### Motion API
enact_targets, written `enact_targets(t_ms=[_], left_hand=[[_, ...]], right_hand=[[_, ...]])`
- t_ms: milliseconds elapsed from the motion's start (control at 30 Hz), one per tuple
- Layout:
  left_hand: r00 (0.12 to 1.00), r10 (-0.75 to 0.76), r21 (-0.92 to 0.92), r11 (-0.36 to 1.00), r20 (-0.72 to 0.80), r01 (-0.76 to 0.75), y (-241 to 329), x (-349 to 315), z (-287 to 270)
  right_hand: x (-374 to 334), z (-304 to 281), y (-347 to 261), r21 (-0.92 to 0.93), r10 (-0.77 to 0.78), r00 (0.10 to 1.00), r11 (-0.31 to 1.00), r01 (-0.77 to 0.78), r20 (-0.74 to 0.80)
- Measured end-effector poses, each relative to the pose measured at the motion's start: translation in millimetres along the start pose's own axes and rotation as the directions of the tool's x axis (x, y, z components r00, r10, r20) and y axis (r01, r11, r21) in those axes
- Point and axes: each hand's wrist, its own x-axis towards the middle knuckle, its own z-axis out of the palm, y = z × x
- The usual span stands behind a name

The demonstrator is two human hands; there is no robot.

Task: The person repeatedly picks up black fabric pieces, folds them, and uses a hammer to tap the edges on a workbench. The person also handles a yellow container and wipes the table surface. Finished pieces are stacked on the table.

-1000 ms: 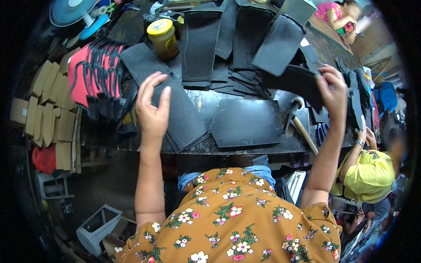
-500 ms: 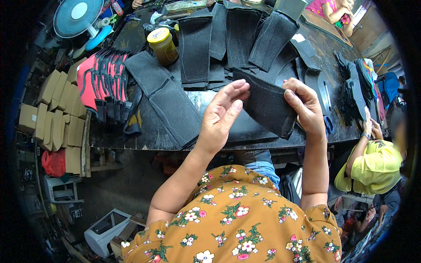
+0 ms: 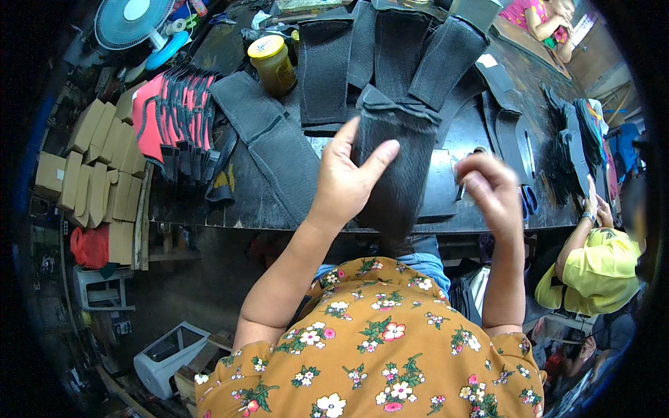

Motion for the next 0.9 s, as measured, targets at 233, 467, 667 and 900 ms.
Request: enact_targets(t_ms=[233,467,667,900], left_hand=[[0.998,0.03,0.023,0.999,0.047,-0.031,-26,-29,1],[0.983,-0.094,0.056,0.995,0.156,0.086,-15,-33,-9],[0.97,-0.172,-0.173,0.964,0.171,0.202,-12,-23,-6],[0.957,-0.217,-0.123,0.962,0.194,0.243,-19,-29,-12]], right_hand=[[5,67,24,0.908,0.126,0.981,0.375,-0.186,0.149],[12,58,11,0.811,0.171,0.942,0.479,-0.336,0.289],[2,64,5,0.814,0.101,0.973,0.534,-0.229,0.208],[-6,61,8,0.765,0.153,0.958,0.577,-0.285,0.241]])
